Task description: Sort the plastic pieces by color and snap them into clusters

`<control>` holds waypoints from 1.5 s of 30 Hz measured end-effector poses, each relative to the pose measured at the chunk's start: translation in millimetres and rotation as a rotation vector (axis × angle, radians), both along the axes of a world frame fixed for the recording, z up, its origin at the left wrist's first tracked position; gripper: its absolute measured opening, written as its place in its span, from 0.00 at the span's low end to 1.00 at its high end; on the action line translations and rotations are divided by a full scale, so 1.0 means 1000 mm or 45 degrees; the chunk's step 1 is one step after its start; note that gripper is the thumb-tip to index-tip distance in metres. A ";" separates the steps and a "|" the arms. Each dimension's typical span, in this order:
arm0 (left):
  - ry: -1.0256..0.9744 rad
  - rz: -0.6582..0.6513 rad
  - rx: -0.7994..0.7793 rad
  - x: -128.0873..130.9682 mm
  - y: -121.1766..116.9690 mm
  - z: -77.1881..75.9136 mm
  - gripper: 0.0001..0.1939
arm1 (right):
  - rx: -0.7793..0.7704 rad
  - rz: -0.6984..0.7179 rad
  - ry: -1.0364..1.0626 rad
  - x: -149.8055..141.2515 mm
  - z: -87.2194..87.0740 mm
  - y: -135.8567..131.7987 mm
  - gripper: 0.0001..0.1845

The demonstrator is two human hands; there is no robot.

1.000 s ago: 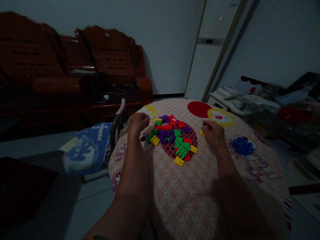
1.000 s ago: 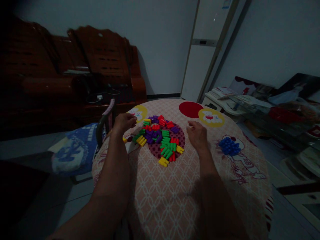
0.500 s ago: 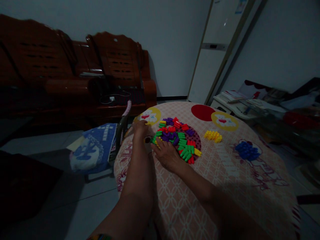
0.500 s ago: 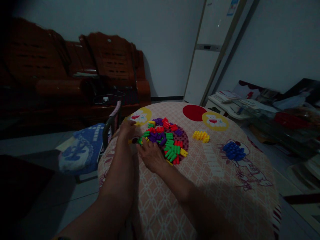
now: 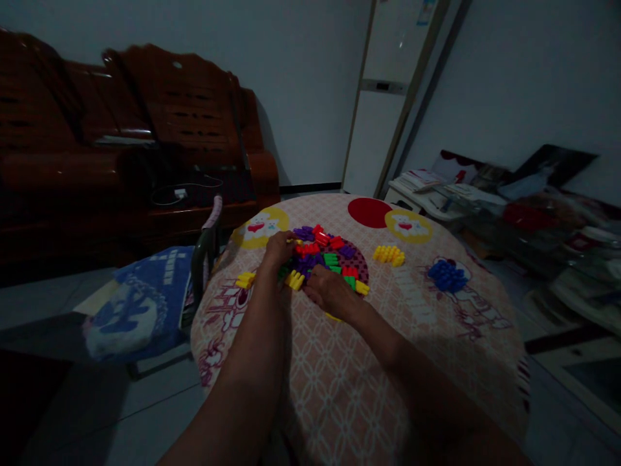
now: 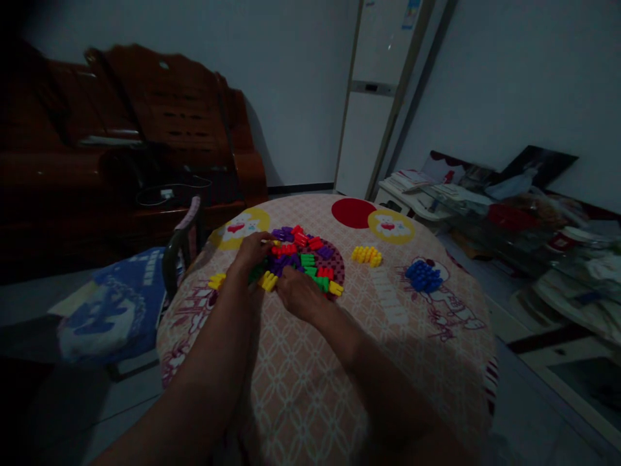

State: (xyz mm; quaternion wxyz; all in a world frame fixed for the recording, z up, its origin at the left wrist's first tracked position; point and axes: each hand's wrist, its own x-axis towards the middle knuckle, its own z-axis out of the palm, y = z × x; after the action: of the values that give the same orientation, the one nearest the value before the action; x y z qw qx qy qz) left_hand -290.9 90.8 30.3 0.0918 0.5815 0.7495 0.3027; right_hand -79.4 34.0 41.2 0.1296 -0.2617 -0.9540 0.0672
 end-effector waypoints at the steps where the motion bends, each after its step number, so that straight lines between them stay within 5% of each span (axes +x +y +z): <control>1: -0.013 -0.018 -0.008 0.002 0.000 0.001 0.13 | -0.020 -0.002 0.046 0.006 0.001 0.003 0.09; 11: 0.054 -0.417 -0.022 0.064 0.011 0.015 0.09 | -0.066 -0.528 0.837 0.070 0.007 0.055 0.10; 18: 0.213 -0.361 0.020 0.081 0.010 0.002 0.29 | -0.169 -0.728 0.941 0.086 -0.013 0.075 0.10; 26: 0.182 -0.477 0.058 0.083 0.012 0.007 0.18 | -0.275 -0.678 0.926 0.078 -0.024 0.075 0.12; 34: -0.215 -0.930 0.071 0.099 0.000 0.037 0.15 | -0.648 -0.566 1.072 0.079 -0.022 0.076 0.22; 40: -0.515 -1.056 0.105 0.113 -0.001 0.031 0.12 | -1.227 -0.436 1.006 0.093 -0.010 0.074 0.22; 45: -0.649 -1.025 0.127 0.124 0.003 0.026 0.17 | -1.311 -0.466 0.969 0.109 0.002 0.074 0.19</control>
State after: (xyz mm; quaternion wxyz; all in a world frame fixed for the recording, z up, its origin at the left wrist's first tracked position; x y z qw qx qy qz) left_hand -166.9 93.8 55.9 0.3548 0.7365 0.4028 0.4116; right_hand 29.6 108.5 43.1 0.3250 -0.4060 -0.6280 0.5789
